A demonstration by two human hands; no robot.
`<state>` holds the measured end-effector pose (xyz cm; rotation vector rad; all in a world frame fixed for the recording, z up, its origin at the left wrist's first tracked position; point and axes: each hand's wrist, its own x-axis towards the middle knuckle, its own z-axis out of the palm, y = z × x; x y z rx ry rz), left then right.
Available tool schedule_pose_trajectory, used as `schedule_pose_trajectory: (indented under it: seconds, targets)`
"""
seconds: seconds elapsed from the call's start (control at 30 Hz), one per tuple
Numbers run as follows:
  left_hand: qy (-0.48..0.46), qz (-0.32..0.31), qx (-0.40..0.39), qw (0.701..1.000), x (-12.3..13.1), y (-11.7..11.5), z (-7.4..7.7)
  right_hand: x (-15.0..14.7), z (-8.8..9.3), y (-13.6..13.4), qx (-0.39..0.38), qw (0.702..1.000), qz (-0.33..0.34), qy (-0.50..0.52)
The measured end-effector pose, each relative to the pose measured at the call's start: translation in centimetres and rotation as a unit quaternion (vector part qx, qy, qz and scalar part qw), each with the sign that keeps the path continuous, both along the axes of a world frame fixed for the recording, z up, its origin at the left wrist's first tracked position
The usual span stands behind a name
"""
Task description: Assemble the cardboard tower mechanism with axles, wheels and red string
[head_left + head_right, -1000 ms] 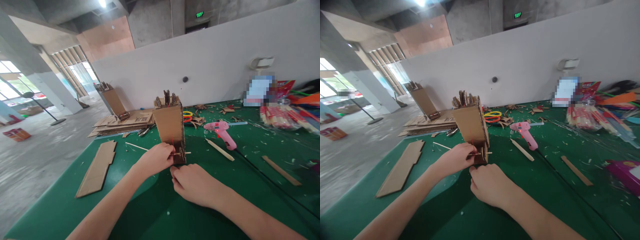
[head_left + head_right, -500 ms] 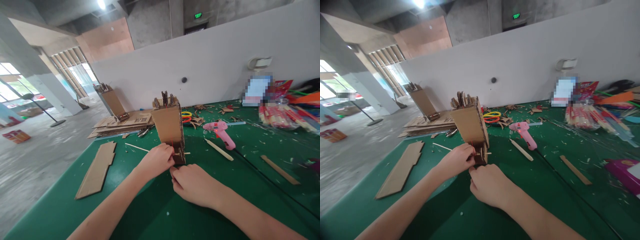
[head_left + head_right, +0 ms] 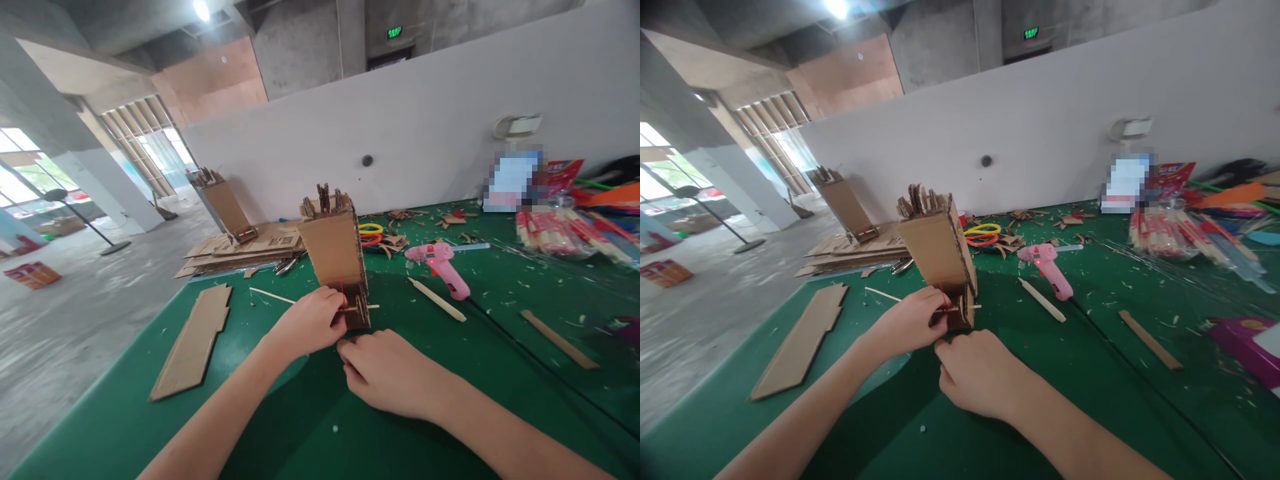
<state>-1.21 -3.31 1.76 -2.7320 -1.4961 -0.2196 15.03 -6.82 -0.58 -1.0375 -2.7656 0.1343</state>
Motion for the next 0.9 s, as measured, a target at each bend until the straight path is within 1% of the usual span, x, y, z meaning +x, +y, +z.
schedule_pose_trajectory:
  seconds: [0.1,0.17,0.37,0.5,0.6,0.73,0.9]
  targets:
    - [-0.002,-0.001,0.001,1.000,0.0,0.1,-0.1,0.1,0.4,-0.2,-0.028,0.999,0.031,-0.005]
    - [-0.005,-0.004,-0.001,1.000,0.0,0.1,-0.1,0.1,0.6,-0.2,-0.038,0.999,0.039,-0.007]
    - [-0.022,-0.019,-0.030,0.999,-0.1,-0.1,0.7,0.1,0.8,-0.5,-0.038,0.999,0.019,-0.017]
    - [-0.038,-0.028,-0.053,0.997,-0.1,0.0,1.2,0.8,1.2,-0.2,-0.053,0.998,0.000,-0.042]
    - [-0.042,-0.022,-0.066,0.997,0.0,0.2,1.2,1.5,1.5,0.1,-0.069,0.996,-0.013,-0.063]
    - [-0.028,-0.006,-0.061,0.998,0.1,0.5,0.8,1.9,1.7,0.2,-0.080,0.995,-0.005,-0.058]
    - [0.046,0.045,-0.020,0.998,0.7,0.5,0.0,1.7,1.8,0.0,-0.114,0.992,0.003,-0.049]
